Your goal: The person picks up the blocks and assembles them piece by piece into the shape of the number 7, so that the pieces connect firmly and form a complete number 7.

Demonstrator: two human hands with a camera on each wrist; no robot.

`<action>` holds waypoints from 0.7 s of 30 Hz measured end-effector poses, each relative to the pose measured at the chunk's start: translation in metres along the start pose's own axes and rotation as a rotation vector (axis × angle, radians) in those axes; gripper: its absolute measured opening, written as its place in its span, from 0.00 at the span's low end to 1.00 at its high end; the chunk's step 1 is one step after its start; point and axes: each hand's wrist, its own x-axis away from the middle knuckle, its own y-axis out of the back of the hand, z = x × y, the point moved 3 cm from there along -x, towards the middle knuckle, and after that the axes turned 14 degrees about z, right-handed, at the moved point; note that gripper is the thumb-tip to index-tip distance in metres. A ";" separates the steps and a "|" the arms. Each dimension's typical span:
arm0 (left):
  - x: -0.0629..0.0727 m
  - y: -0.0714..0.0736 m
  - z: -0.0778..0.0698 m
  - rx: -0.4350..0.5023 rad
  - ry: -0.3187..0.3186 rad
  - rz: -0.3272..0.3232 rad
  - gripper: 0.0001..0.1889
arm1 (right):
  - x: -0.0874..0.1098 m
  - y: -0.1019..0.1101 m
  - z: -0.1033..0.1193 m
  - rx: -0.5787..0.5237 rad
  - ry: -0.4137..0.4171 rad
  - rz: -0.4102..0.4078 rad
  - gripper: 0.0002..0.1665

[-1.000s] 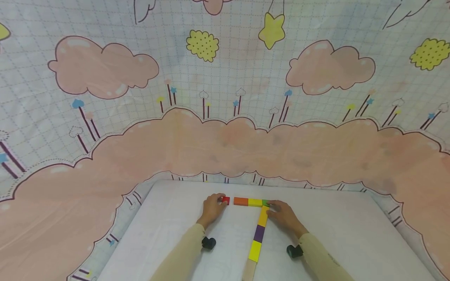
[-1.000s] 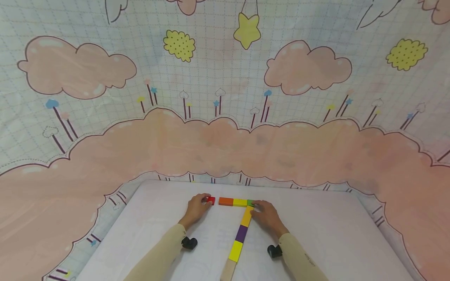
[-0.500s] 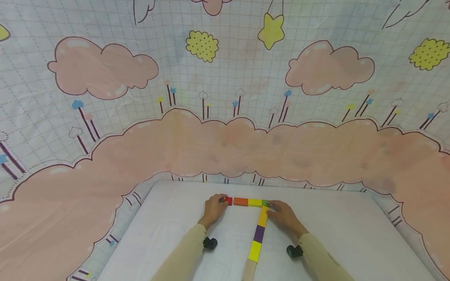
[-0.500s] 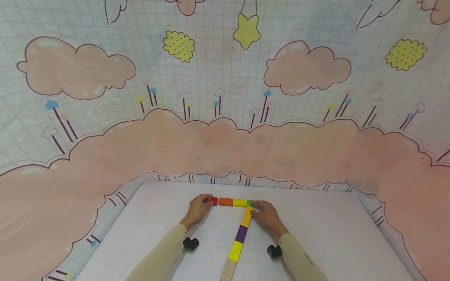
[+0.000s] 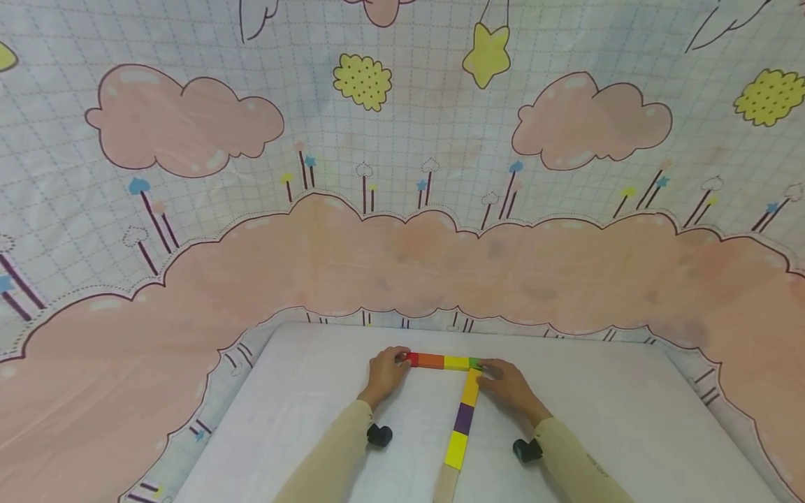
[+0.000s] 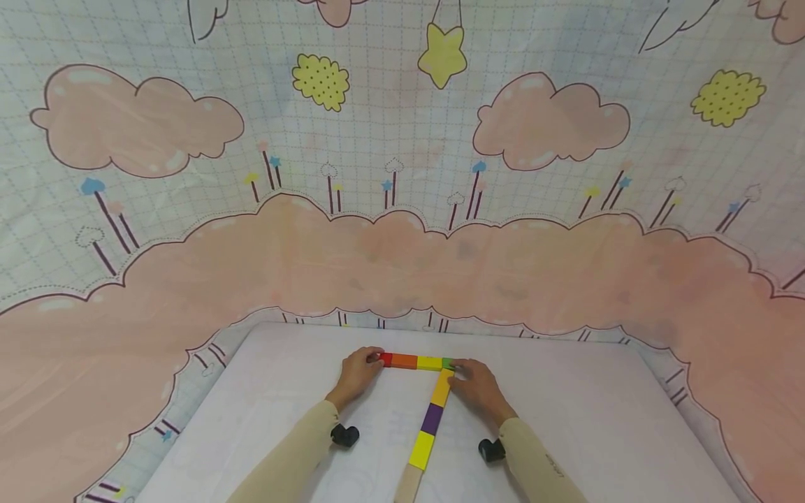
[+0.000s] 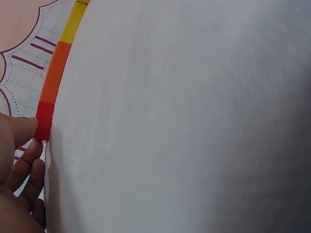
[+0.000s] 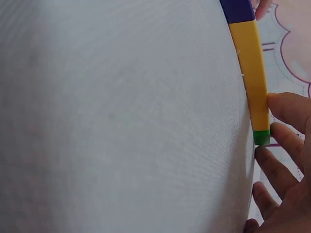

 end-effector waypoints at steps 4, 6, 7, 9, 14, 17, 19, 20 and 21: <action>0.001 0.001 0.000 0.003 -0.010 -0.007 0.12 | 0.001 0.000 0.001 -0.010 -0.005 0.001 0.25; 0.001 0.001 0.000 0.005 -0.017 -0.010 0.12 | 0.001 0.000 0.001 -0.011 -0.005 0.001 0.25; 0.001 0.000 0.000 0.008 -0.015 -0.008 0.12 | 0.002 0.000 0.001 -0.012 -0.005 0.001 0.25; 0.000 0.000 0.001 0.008 -0.012 -0.004 0.13 | 0.002 0.000 0.001 -0.008 -0.001 -0.002 0.25; 0.000 0.000 0.000 0.014 -0.004 -0.004 0.12 | 0.002 0.000 0.001 -0.005 0.005 -0.002 0.26; 0.001 0.000 0.000 0.024 -0.007 -0.009 0.12 | 0.002 0.000 0.002 -0.013 0.004 -0.003 0.26; 0.002 0.000 -0.001 0.022 -0.017 -0.020 0.12 | 0.002 0.000 0.002 -0.013 0.004 -0.004 0.26; 0.002 -0.001 -0.001 0.018 -0.022 -0.026 0.12 | 0.003 0.000 0.002 -0.009 0.006 -0.004 0.26; 0.003 0.000 -0.001 -0.002 -0.034 -0.037 0.12 | 0.003 0.001 0.002 -0.006 0.008 -0.006 0.26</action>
